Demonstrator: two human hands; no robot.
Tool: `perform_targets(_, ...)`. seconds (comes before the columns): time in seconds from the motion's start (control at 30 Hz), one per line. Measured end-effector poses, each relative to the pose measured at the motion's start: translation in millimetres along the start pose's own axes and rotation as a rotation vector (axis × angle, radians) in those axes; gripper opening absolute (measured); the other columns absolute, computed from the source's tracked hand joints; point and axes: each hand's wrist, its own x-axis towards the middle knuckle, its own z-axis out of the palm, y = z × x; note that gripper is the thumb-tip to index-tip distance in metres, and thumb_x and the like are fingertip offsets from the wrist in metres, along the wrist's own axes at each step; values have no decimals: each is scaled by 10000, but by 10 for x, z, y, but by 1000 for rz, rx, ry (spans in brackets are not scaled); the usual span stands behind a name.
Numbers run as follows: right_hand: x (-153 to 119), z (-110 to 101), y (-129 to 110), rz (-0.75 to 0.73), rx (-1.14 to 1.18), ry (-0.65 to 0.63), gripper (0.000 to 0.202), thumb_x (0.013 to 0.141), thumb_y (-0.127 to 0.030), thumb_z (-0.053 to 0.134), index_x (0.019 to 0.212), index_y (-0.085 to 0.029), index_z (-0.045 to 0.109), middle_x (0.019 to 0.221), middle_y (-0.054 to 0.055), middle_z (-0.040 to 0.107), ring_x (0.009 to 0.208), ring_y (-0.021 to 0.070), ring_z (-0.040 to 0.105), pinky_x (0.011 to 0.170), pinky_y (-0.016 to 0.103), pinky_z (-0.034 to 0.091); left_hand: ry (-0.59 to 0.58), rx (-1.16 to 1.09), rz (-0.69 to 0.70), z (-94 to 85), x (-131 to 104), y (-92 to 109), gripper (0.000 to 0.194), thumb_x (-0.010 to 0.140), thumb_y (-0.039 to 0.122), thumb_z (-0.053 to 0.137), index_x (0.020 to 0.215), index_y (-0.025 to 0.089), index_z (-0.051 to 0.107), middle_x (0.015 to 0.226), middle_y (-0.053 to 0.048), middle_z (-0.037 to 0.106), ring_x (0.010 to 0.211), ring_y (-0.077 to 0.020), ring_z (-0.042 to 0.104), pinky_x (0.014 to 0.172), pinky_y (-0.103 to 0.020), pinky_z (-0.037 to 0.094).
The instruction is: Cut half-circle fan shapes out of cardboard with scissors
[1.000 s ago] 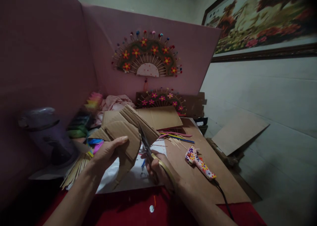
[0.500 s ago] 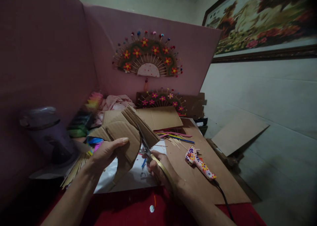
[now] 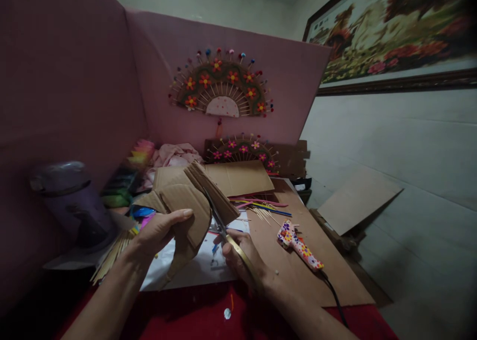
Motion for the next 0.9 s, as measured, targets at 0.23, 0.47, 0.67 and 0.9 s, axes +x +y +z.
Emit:
perform_targets(0.23, 51, -1, 116, 21, -1, 35, 450, 622, -571, 715, 690, -142, 599, 482, -62, 383, 433, 52, 306, 390, 182, 234, 34, -5, -1, -23, 18, -3, 155, 445, 136, 833, 544, 123, 714, 596, -14, 700, 565, -104, 598, 533, -159, 483)
perform_targets(0.47, -5, -2, -85, 111, 153, -142, 682, 608, -769, 587, 910, -158, 587, 574, -44, 460, 425, 59, 366, 390, 190, 281, 65, -7, 15, -83, 46, 10, 122, 509, 121, 798, 610, 104, 733, 618, -30, 708, 576, -117, 615, 534, -169, 490)
perform_targets(0.67, -28, -31, -134, 78, 246, -257, 777, 584, -881, 483, 931, -189, 547, 634, -37, 460, 431, 70, 369, 410, 228, 316, 48, -1, 7, -74, 44, 8, 98, 527, 119, 786, 609, 114, 732, 633, -36, 713, 581, -129, 622, 551, -186, 502)
perform_targets(0.9, 4, -13, -60, 99, 123, -129, 758, 580, -888, 461, 868, -188, 501, 602, -39, 473, 469, 80, 396, 431, 212, 314, 17, 102, -25, -99, 62, -10, 122, 528, 172, 804, 613, 115, 737, 660, -58, 723, 589, -143, 622, 555, -201, 498)
